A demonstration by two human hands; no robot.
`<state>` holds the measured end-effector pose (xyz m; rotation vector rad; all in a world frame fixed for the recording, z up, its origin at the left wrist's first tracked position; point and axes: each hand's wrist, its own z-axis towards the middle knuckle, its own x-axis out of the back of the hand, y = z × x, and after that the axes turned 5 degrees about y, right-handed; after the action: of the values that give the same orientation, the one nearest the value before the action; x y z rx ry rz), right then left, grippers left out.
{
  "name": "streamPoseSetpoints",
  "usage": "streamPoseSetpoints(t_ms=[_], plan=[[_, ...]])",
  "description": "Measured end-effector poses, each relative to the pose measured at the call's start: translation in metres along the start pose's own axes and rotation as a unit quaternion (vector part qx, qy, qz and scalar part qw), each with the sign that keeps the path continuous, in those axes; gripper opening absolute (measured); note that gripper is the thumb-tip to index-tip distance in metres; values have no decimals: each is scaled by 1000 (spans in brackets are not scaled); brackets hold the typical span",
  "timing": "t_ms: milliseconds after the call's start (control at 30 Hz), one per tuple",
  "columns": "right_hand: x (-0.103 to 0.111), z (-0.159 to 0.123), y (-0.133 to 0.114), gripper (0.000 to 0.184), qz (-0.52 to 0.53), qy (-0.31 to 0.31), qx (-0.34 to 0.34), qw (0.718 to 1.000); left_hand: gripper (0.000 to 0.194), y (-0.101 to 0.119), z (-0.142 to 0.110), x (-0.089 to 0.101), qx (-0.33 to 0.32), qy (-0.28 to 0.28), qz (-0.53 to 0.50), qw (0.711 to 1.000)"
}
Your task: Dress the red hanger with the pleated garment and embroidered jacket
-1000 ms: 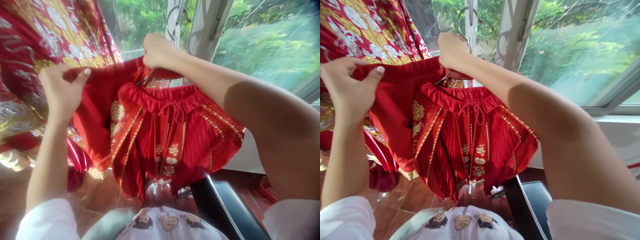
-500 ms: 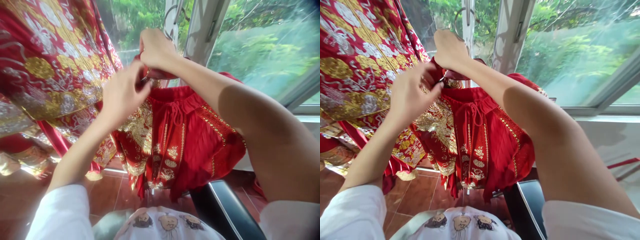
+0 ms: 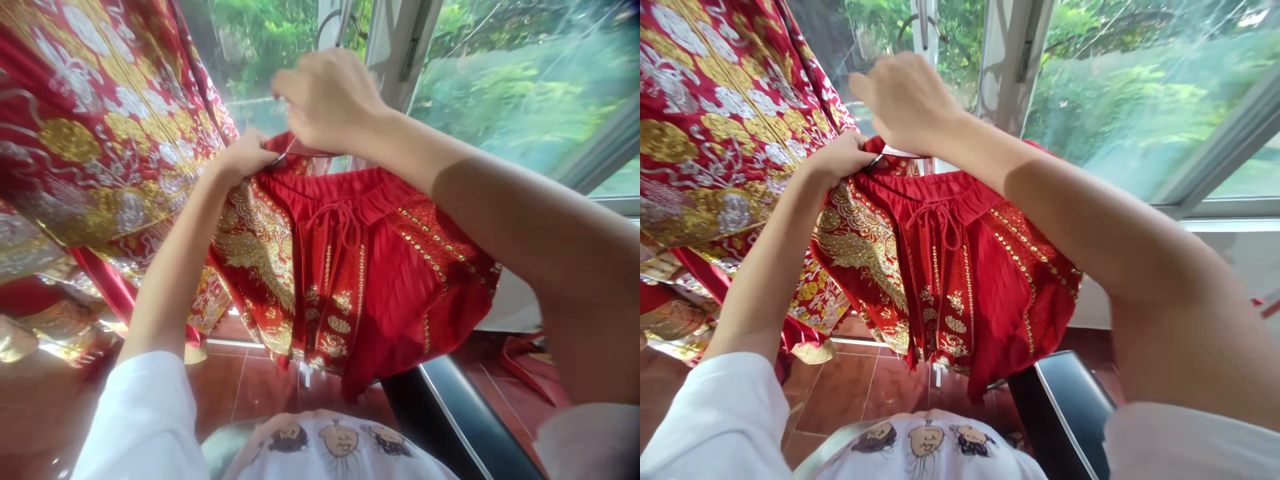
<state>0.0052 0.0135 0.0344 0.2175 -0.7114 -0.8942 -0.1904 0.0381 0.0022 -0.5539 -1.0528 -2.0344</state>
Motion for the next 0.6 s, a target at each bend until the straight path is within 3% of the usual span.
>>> streamPoseSetpoints(t_ms=[67,133,200,300,367,600], plan=[[9,-26,8,40,-68,-17,1,998,23,0,1,2,6,6,23,1000],[12,-52,17,35,-86,-37,-28,995,25,3,5,4,8,-24,11,1000],[7,-71,22,35,-75,-56,-31,995,28,9,9,6,9,-95,-26,995],[-6,-84,20,36,-37,-83,-2,996,36,15,15,7,17,-232,-109,967],[-14,-87,14,37,-16,-102,-10,995,41,15,17,6,18,-283,-152,947],[-12,-83,0,34,-21,-156,-14,987,38,9,16,0,10,-296,-196,935]])
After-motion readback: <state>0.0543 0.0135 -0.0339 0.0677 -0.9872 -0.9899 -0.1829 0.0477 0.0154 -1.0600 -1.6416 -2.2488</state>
